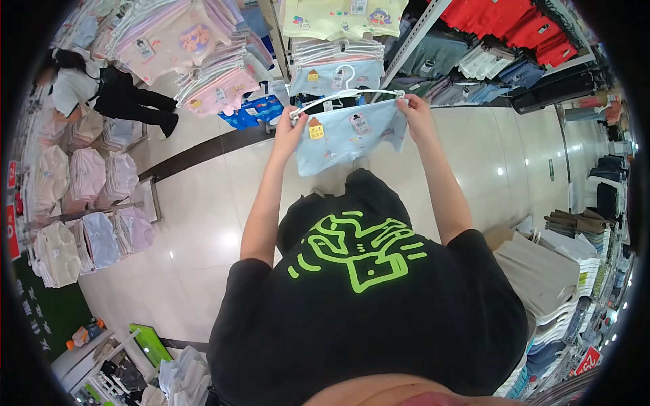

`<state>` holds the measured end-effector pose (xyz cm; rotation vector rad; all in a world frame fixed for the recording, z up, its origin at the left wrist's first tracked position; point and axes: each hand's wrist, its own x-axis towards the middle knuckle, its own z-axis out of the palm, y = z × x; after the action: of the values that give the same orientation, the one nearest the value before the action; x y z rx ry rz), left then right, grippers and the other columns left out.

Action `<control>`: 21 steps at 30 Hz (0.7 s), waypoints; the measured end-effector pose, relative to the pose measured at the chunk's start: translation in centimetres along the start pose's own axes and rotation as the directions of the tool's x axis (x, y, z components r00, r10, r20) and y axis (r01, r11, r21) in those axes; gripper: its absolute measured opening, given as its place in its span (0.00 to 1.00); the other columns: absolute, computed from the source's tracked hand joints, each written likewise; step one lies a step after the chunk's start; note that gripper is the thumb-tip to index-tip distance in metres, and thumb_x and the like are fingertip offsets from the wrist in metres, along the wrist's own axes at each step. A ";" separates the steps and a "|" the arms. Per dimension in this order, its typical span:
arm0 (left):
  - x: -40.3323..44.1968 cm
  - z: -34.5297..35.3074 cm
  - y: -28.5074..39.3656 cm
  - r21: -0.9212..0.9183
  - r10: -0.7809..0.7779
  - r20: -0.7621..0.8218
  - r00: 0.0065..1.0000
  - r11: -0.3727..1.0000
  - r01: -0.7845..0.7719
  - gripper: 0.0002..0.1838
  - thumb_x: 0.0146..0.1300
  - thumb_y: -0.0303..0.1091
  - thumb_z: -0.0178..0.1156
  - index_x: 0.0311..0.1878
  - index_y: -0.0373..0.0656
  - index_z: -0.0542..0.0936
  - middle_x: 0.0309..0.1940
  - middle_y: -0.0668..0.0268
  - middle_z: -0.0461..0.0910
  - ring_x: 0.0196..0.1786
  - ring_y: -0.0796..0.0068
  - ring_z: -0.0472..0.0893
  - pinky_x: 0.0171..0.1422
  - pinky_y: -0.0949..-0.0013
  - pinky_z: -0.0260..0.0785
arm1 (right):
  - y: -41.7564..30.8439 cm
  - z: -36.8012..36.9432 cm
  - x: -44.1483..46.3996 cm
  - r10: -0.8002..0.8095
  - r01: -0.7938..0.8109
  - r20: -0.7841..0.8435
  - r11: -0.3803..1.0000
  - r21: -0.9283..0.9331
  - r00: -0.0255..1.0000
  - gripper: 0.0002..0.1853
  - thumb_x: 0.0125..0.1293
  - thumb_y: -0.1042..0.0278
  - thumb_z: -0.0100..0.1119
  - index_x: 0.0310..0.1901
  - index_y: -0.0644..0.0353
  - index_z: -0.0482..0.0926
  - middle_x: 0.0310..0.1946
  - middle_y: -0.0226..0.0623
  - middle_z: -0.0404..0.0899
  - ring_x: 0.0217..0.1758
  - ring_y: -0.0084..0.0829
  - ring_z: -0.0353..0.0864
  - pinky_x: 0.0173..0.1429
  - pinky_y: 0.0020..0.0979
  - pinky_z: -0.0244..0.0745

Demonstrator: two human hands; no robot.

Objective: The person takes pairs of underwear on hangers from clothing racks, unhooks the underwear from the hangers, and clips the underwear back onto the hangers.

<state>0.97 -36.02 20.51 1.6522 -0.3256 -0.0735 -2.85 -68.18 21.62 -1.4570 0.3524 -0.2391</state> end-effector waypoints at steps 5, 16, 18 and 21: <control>6.8 1.1 -3.5 0.032 -0.035 0.070 0.997 0.999 0.033 0.10 0.58 0.33 0.59 0.35 0.40 0.69 0.26 0.70 0.74 0.30 0.84 0.69 0.34 0.78 0.62 | 3.3 -1.0 6.8 0.025 -0.025 -0.012 0.999 -0.035 1.000 0.07 0.56 0.72 0.62 0.36 0.61 0.76 0.27 0.27 0.77 0.29 0.17 0.72 0.33 0.19 0.64; 13.4 1.8 -9.8 0.138 -0.071 -0.102 0.992 0.987 0.085 0.13 0.55 0.34 0.61 0.39 0.37 0.72 0.25 0.66 0.75 0.28 0.81 0.70 0.33 0.74 0.63 | 8.3 0.7 14.8 0.048 -0.066 -0.090 0.976 -0.209 0.995 0.06 0.57 0.71 0.61 0.35 0.61 0.75 0.26 0.26 0.76 0.27 0.15 0.71 0.30 0.19 0.63; 14.2 1.8 -10.8 0.146 -0.097 -0.124 0.987 0.983 0.115 0.14 0.55 0.34 0.61 0.42 0.38 0.72 0.27 0.64 0.77 0.29 0.80 0.72 0.35 0.75 0.64 | 8.8 0.8 15.4 0.068 -0.087 -0.101 0.976 -0.197 0.993 0.07 0.57 0.71 0.61 0.35 0.61 0.74 0.26 0.26 0.76 0.28 0.15 0.71 0.31 0.19 0.63; 15.0 1.3 -11.0 0.269 -0.196 -0.140 0.971 0.936 0.228 0.16 0.54 0.35 0.62 0.44 0.39 0.73 0.29 0.64 0.78 0.30 0.77 0.73 0.36 0.75 0.65 | 10.2 1.0 16.4 0.005 -0.008 -0.057 0.999 -0.053 0.998 0.10 0.54 0.73 0.64 0.37 0.61 0.75 0.26 0.27 0.76 0.28 0.14 0.71 0.32 0.19 0.65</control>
<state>16.86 -40.33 11.69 1.9644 -0.0717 -0.0999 12.16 -72.22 10.15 -1.5032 0.4123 -0.2684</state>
